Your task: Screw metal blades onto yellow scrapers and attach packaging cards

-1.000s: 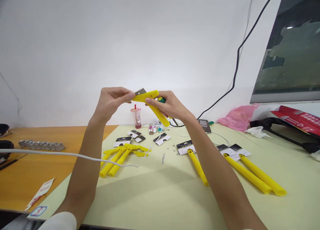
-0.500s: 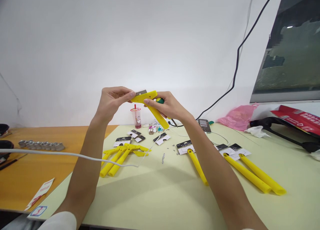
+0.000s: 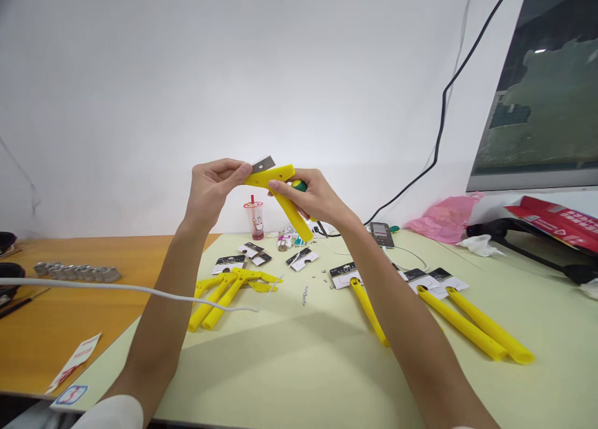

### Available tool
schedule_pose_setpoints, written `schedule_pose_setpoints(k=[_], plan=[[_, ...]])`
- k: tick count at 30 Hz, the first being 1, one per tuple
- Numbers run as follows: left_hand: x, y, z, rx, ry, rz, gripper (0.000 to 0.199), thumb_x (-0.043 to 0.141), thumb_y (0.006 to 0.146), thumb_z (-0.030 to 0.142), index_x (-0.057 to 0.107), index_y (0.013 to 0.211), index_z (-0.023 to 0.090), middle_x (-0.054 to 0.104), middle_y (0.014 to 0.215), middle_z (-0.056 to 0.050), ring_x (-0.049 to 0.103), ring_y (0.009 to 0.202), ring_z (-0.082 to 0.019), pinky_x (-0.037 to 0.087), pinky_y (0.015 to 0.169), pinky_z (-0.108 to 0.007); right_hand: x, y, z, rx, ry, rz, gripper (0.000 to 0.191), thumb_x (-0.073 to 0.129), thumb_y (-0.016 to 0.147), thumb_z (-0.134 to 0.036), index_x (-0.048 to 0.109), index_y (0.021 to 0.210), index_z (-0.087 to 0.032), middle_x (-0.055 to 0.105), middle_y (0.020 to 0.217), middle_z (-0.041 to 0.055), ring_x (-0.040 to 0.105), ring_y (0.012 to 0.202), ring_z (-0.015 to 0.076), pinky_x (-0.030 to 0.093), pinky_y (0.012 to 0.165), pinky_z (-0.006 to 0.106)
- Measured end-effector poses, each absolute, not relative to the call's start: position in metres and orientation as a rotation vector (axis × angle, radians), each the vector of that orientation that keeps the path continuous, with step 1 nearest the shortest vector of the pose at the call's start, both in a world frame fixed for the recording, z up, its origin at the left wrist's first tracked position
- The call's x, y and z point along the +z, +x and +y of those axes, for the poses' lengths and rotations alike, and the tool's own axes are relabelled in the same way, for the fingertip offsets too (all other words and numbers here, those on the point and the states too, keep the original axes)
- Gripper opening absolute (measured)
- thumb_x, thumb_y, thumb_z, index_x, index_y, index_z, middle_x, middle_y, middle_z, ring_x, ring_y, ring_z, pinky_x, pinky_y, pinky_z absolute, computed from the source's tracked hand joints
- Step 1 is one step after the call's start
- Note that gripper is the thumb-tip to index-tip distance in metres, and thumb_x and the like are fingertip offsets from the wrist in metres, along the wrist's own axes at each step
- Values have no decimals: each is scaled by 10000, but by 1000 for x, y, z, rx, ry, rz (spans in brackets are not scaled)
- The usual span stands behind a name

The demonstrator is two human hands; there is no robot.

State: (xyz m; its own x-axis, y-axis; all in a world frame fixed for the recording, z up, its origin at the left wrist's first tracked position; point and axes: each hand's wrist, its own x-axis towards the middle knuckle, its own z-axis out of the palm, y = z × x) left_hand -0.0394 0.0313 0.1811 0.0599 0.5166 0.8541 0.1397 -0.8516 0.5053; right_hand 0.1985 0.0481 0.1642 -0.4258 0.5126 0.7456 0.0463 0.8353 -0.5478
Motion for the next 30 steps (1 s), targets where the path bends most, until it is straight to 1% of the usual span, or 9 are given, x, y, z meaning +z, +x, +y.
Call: schedule_pose_setpoints(k=[4,10,15,22,30], plan=[[181,-39,30,1822,2063,640,379,962,824,579,880,915,220,871,947,-78,823,895,-241,661,887,-386,163,198,49,556,-409,-1980,443,772,1023,-613,836,1016,-175,596,561,-48,457,390,78,341,357,250],[182,-34,26,1713,2098,655,406,962,813,594,870,910,211,863,930,-81,819,867,-243,680,852,-399,162,195,51,522,-427,-2040,409,768,1035,-574,827,982,-173,611,593,-48,485,415,73,360,391,244],[182,-33,24,1670,2118,636,389,967,810,584,873,902,218,859,933,-80,817,873,-243,689,856,-403,162,194,52,520,-415,-2056,380,781,1031,-548,822,969,-175,609,598,-52,492,421,74,368,402,244],[182,-33,24,1649,2136,677,415,962,796,616,897,931,230,867,969,-94,829,910,-268,704,879,-435,162,194,51,539,-384,-2069,377,775,1033,-560,815,951,-194,590,574,-59,481,436,83,378,414,248],[183,-36,19,1631,2174,710,396,951,825,591,925,978,227,881,1014,-111,843,949,-282,697,922,-434,162,194,51,556,-393,-2065,382,779,1032,-552,816,952,-181,596,580,-55,479,433,78,375,412,246]])
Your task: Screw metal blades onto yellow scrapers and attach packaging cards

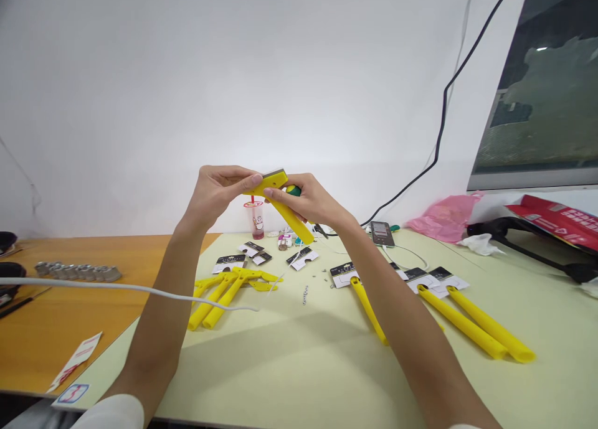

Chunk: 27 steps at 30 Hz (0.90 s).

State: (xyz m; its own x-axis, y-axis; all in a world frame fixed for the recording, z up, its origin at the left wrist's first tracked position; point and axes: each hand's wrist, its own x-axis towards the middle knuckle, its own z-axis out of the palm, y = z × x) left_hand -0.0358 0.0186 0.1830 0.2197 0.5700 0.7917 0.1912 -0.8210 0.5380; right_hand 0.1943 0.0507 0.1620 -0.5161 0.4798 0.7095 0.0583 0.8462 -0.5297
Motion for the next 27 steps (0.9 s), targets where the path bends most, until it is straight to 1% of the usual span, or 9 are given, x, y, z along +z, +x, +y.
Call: schedule_pose_setpoints(k=[6,11,14,17,20,24,27], plan=[[183,-38,17,1618,2197,710,384,931,857,589,933,1030,246,884,1072,-112,845,1010,-298,701,961,-456,162,196,51,571,-426,-2048,392,776,1033,-561,824,981,-175,608,578,-48,479,409,77,369,390,246],[184,-42,18,1660,2211,686,371,922,870,590,928,1026,253,881,1073,-109,843,1009,-288,700,959,-445,162,197,50,638,-396,-2003,412,772,1026,-598,835,997,-192,544,513,-64,444,385,86,357,370,251],[184,-44,19,1725,2191,668,350,920,886,561,923,1052,253,877,1108,-118,840,1054,-283,689,983,-430,162,198,50,673,-386,-1975,420,766,1031,-603,847,1010,-191,525,496,-64,422,377,88,339,367,255],[185,-44,18,1737,2201,673,334,921,890,540,917,1073,261,873,1136,-115,834,1093,-287,686,1003,-437,161,199,51,685,-356,-1960,426,760,1035,-605,850,1012,-190,513,482,-66,409,377,92,357,379,259],[185,-43,18,1734,2231,666,316,928,885,511,913,1092,272,874,1128,-103,833,1083,-281,687,1015,-445,161,200,52,685,-344,-1955,432,756,1038,-607,852,1016,-186,514,472,-64,415,385,97,373,395,260],[185,-43,17,1729,2256,651,276,916,903,468,914,1097,271,874,1105,-90,839,1045,-266,692,1003,-433,161,199,52,703,-347,-1952,432,758,1037,-606,856,1026,-185,498,462,-69,405,375,97,358,390,264],[185,-44,16,1728,2257,658,279,917,900,472,915,1090,268,875,1082,-87,843,1000,-267,701,984,-445,161,199,52,719,-346,-1951,436,757,1036,-610,857,1035,-185,490,464,-72,401,375,99,360,392,268]])
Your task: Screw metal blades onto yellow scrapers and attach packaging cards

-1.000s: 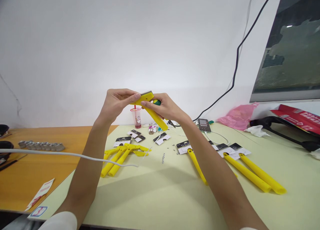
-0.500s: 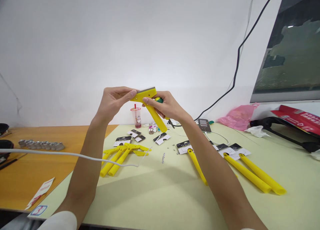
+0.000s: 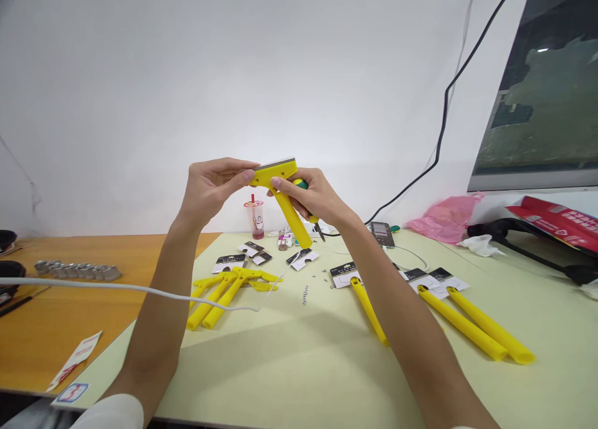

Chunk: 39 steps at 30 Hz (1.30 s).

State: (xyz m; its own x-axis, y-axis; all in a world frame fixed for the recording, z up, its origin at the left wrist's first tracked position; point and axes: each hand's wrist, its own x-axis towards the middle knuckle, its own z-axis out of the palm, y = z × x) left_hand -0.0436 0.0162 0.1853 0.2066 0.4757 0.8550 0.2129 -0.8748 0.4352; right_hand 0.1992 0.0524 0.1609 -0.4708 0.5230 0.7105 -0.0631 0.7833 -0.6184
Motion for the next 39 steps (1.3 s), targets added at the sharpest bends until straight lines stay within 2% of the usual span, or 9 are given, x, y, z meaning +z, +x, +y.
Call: schedule_pose_setpoints(k=[7,15,22,28,33,39], plan=[[186,-42,15,1699,2223,674,317,928,874,484,916,1092,254,875,1075,-98,837,951,-262,727,902,-445,160,200,54,739,-343,-1957,464,756,1030,-628,855,1036,-175,481,456,-75,391,379,97,366,398,267],[184,-43,19,1715,2229,670,309,938,870,451,920,1092,236,872,1049,-107,832,892,-251,728,838,-428,160,201,56,722,-378,-1985,475,742,1039,-637,855,1028,-176,520,482,-57,444,390,95,369,401,259],[183,-42,20,1730,2230,711,333,950,850,482,922,1073,237,878,1048,-106,836,883,-260,730,835,-434,160,204,59,760,-399,-2024,506,716,1046,-667,853,1065,-180,533,485,-54,450,392,104,383,411,271],[183,-42,19,1732,2221,698,298,962,849,434,925,1059,227,877,1002,-102,823,811,-233,723,805,-414,160,204,57,768,-409,-2038,510,704,1053,-670,841,1064,-179,534,494,-56,449,394,105,376,404,273],[183,-44,21,1720,2236,706,301,943,872,410,918,1096,211,879,1035,-103,830,854,-227,717,827,-388,160,204,59,751,-388,-2046,495,694,1069,-648,835,1040,-174,533,492,-53,451,393,101,362,406,268],[183,-42,21,1725,2238,731,296,944,870,407,918,1089,208,880,1016,-99,826,824,-218,719,825,-389,164,208,54,705,-403,-2075,492,689,1075,-643,844,1055,-177,511,470,-61,402,380,91,338,401,264]])
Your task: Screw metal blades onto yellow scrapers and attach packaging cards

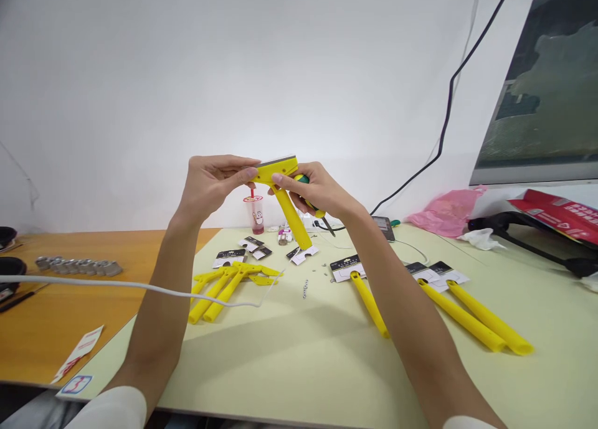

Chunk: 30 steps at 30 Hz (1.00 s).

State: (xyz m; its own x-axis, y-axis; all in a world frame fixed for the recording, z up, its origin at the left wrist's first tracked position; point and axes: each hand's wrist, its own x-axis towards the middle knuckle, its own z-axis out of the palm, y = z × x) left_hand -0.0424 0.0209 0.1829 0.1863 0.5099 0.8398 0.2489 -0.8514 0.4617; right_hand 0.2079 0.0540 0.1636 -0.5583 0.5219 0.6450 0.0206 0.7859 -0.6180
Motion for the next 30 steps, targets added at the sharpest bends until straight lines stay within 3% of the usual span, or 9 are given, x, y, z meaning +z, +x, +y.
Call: schedule_pose_setpoints(k=[7,11,17,24,27,30], plan=[[180,-40,25,1684,2226,719,360,953,859,445,915,1110,190,882,1059,-120,838,855,-233,726,852,-410,170,223,52,662,-480,-2088,508,714,1057,-650,840,1053,-157,491,456,-62,343,362,75,268,368,265],[179,-35,25,1642,2219,755,401,961,843,486,917,1094,176,882,1047,-129,849,922,-271,727,873,-426,174,234,50,610,-569,-2116,515,748,1031,-650,847,1040,-145,513,458,-45,372,372,84,286,376,273],[176,-31,26,1525,2238,824,335,949,860,439,921,1078,185,880,1024,-113,829,831,-233,711,804,-375,179,244,47,576,-726,-2180,477,790,1001,-625,855,1050,-154,480,454,-42,363,394,85,277,388,270],[118,-14,44,1014,2047,888,368,953,843,429,899,1072,146,855,886,-120,806,731,-208,660,690,-308,133,269,50,960,-950,-2327,433,891,886,-591,880,946,-163,459,431,-61,359,393,78,284,405,252],[78,-4,44,784,1904,891,458,993,789,482,893,1066,130,859,924,-132,804,722,-188,656,735,-296,92,281,43,1252,-1000,-2293,420,906,871,-569,873,964,-161,768,751,41,429,438,62,326,414,244],[45,4,39,653,1793,886,531,996,768,551,890,1063,123,857,961,-141,799,731,-184,654,767,-303,55,288,37,1509,-983,-2226,415,849,935,-564,852,1006,-156,846,947,91,400,424,30,274,416,234]])
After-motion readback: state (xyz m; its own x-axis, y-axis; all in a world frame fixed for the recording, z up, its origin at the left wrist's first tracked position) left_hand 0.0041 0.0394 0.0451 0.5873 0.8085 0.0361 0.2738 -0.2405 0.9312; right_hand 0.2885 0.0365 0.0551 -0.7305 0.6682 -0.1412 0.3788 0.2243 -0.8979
